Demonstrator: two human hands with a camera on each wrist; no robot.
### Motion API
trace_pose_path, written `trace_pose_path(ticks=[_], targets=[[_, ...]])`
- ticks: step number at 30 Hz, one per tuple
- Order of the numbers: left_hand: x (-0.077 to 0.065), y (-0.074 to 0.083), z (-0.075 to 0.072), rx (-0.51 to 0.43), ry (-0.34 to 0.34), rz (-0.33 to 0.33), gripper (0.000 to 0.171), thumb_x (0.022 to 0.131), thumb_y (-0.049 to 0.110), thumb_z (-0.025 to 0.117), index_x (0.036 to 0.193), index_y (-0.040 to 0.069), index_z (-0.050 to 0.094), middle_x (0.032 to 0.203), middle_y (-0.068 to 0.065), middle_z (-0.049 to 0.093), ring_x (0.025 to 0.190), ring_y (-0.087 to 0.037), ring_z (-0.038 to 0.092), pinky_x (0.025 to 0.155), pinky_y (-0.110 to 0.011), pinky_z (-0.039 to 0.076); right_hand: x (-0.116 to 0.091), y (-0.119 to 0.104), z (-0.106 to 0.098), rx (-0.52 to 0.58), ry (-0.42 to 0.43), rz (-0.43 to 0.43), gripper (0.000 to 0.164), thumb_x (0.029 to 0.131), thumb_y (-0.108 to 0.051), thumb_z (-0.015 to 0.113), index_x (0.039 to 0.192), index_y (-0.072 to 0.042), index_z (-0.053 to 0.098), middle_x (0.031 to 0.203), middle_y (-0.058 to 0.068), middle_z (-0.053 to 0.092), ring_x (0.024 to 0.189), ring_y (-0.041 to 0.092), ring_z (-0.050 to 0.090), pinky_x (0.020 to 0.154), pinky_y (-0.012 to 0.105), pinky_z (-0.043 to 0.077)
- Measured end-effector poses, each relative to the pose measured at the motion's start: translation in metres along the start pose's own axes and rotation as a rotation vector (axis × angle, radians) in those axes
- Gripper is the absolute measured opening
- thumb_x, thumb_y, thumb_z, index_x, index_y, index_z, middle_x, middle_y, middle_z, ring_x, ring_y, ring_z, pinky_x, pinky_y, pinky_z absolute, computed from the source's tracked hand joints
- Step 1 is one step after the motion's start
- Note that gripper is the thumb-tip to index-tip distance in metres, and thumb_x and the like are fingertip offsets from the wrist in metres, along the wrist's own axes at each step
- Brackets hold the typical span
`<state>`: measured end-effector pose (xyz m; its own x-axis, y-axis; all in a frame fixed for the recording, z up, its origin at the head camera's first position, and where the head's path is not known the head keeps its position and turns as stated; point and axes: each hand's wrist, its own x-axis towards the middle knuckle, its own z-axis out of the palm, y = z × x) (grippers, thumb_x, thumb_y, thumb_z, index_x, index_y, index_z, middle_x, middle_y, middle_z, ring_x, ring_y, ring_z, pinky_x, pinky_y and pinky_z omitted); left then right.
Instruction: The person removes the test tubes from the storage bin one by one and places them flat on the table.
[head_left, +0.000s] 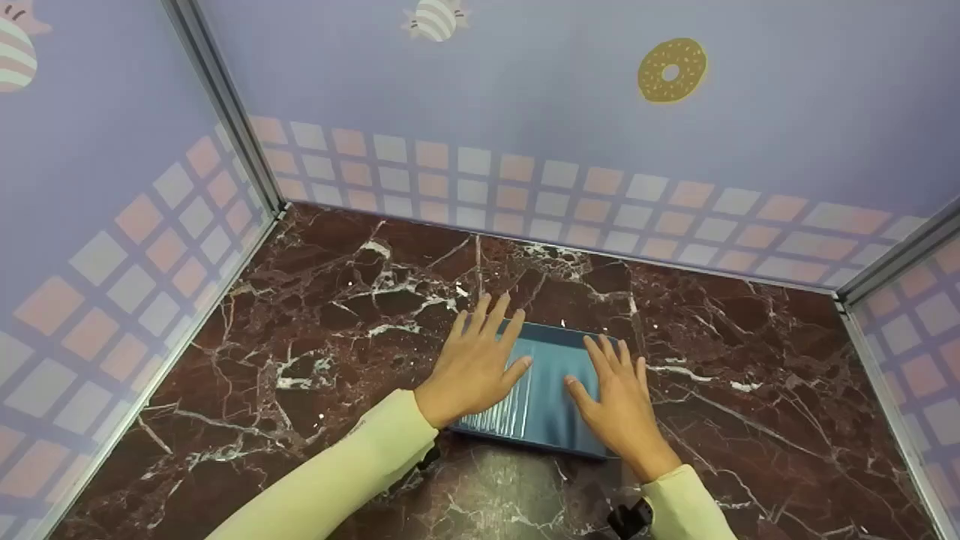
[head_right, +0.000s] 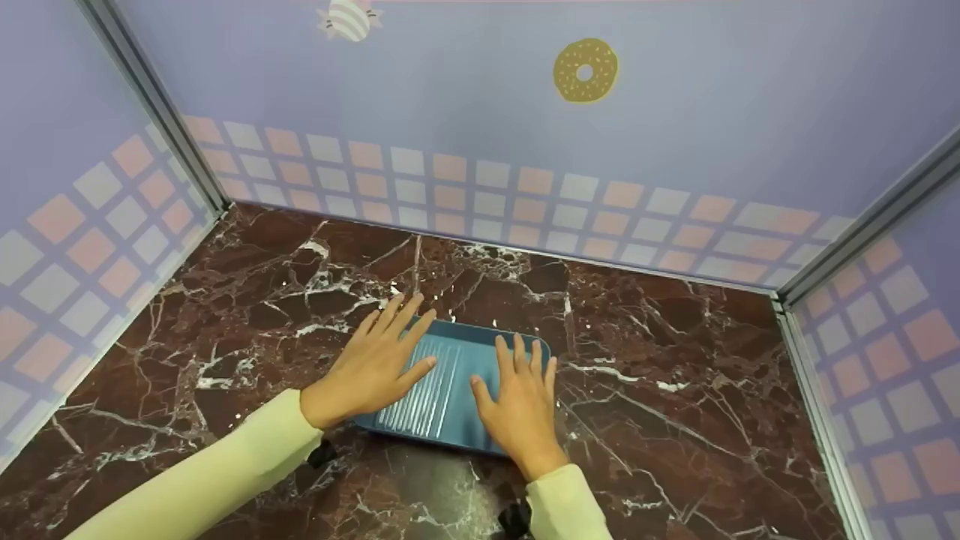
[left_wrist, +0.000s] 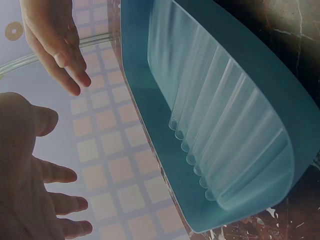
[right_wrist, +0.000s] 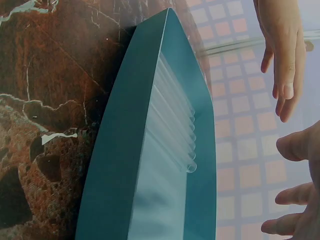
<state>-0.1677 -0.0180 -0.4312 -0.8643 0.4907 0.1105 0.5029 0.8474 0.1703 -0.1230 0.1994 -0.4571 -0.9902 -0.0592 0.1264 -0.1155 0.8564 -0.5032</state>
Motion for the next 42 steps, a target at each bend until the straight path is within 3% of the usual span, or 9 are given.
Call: trace_pose_path(ticks=[28,42], targets=[[0.001,0.007,0.015,-0.005,0.002,0.014,0.064,0.099,0.052,0.039,0.149,0.013,0.034,0.157,-0.014,0.029,0.145,-0.035,0.028,0.112,-0.055,0.03,-0.007,0.018,0.005,0.049,-0.057,0.089,0.064,0.096,-0.032,0.058,0.149,-0.008,0.033,0.156,0.024,0.025,0.147,0.046,0.009,0.117,0.06,0.001],[0.003,0.008,0.019,-0.017,-0.032,0.001,0.063,0.099,0.052,0.04,0.148,0.013,0.036,0.155,-0.012,0.033,0.143,-0.032,0.034,0.108,-0.053,0.034,-0.008,0.024,0.007,0.069,-0.051,0.107,0.064,0.096,-0.032,0.058,0.149,-0.007,0.034,0.156,0.024,0.025,0.147,0.045,0.009,0.117,0.059,0.002]])
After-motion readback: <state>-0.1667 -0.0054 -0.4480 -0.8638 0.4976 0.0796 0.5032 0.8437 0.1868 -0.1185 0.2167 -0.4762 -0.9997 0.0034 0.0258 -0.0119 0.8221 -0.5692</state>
